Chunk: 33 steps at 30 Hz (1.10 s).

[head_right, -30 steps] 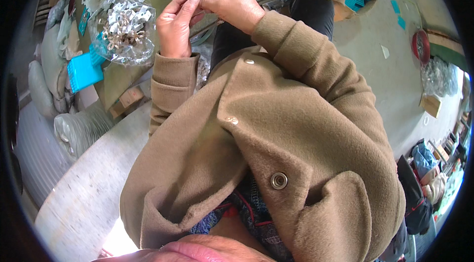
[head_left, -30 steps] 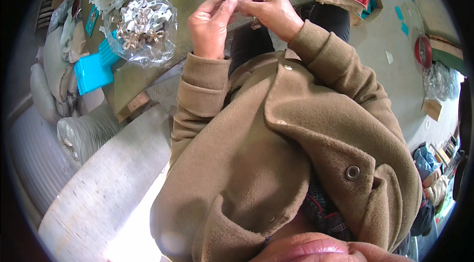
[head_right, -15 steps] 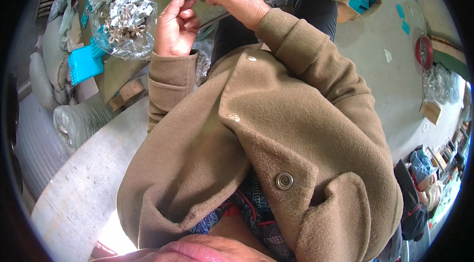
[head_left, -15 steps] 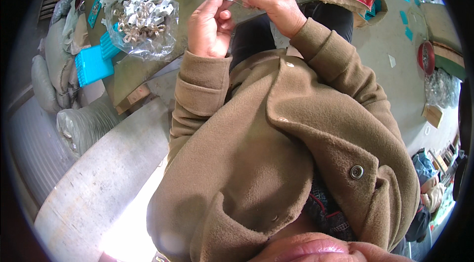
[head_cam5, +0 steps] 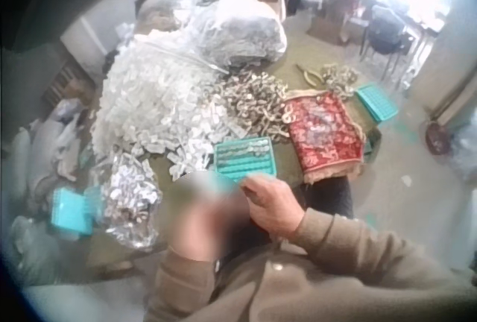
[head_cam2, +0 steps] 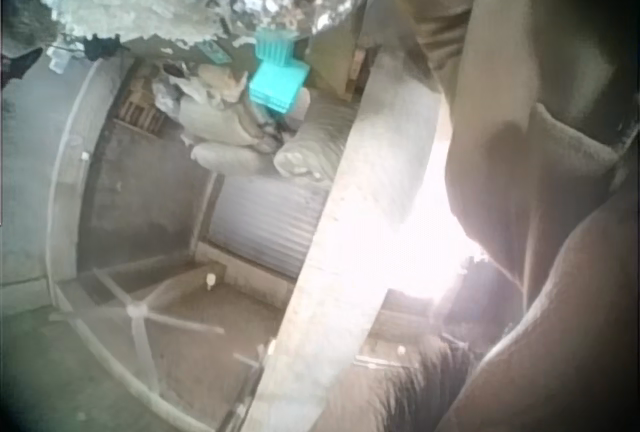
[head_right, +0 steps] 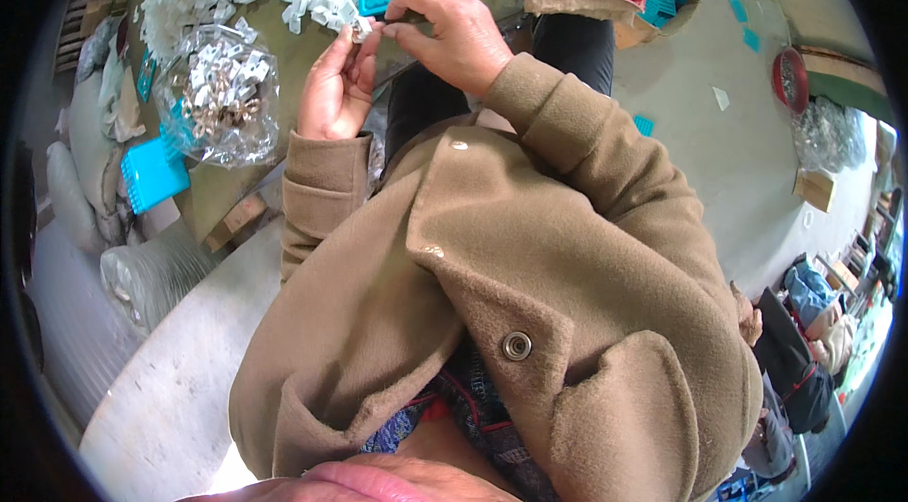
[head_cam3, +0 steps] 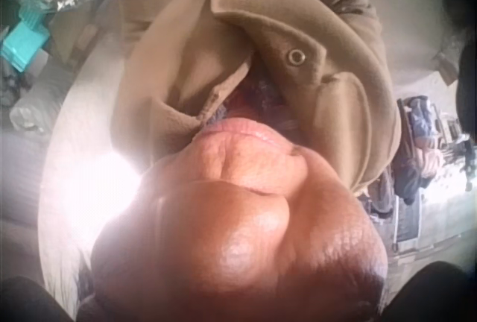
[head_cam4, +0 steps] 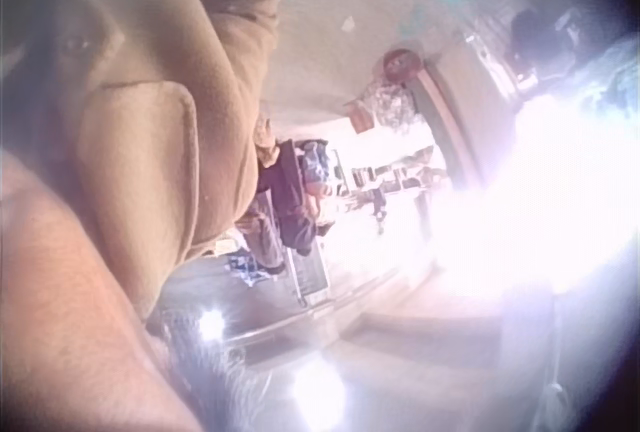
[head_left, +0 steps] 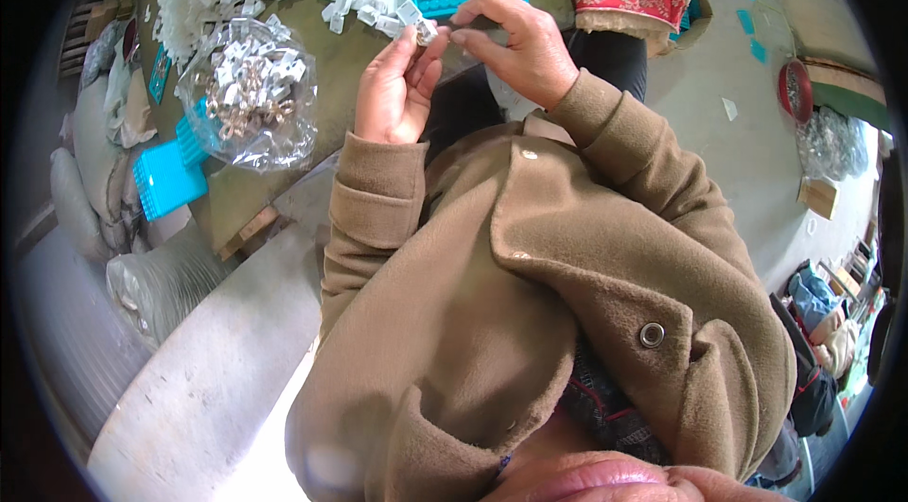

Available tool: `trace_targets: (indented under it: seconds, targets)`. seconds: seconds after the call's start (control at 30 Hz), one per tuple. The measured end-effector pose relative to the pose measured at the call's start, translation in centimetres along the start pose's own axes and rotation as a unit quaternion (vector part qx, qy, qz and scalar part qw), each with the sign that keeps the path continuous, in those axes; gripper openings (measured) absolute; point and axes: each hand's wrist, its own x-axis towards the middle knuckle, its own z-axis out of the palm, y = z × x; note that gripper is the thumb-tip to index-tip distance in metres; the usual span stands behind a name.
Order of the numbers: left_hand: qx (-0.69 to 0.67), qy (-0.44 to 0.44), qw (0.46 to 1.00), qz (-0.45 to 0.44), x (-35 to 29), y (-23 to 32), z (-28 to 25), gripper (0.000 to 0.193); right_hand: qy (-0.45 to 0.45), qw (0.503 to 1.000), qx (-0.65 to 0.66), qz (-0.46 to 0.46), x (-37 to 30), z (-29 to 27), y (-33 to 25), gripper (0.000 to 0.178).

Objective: The person repeatedly picks small white plastic pieces and metal fasteners from a table and inserts the fasteners into the plastic pieces. The person places the assembled units into a blue tray and occasionally moves piles of parts aside to access more.

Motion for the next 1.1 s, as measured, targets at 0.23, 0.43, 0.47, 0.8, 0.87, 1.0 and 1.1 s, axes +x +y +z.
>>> trace_targets:
  seconds: [0.23,0.43,0.47,0.8,0.87,1.0,1.1]
  targets:
    - [0.120,-0.014,0.993,0.014,0.9,-0.3,0.2,0.021,0.014,0.988,-0.143,0.063,4.0,-2.4,2.6,0.014]
    - [0.163,0.014,0.986,0.035,1.3,-0.3,0.2,0.016,-0.031,0.979,-0.202,-0.027,6.4,1.6,3.8,0.012]
    - [0.164,0.013,0.986,0.035,1.3,-0.3,0.1,0.016,-0.030,0.972,-0.229,-0.039,6.4,2.3,3.9,0.014]
    - [0.115,0.004,0.993,0.027,1.8,0.9,-1.0,0.017,-0.066,0.956,-0.283,-0.049,6.1,3.4,3.9,0.015]
    - [0.084,-0.004,0.996,0.028,1.9,1.3,-1.2,0.019,-0.061,0.961,-0.268,-0.043,6.4,3.4,3.8,0.018]
    - [0.035,-0.014,0.999,0.032,2.2,1.5,-1.6,0.019,-0.072,0.967,-0.239,-0.040,7.0,3.9,4.0,0.020]
    - [0.036,-0.021,0.999,0.029,2.3,1.6,-1.9,0.020,-0.091,0.963,-0.250,-0.043,6.8,4.1,4.2,0.020]
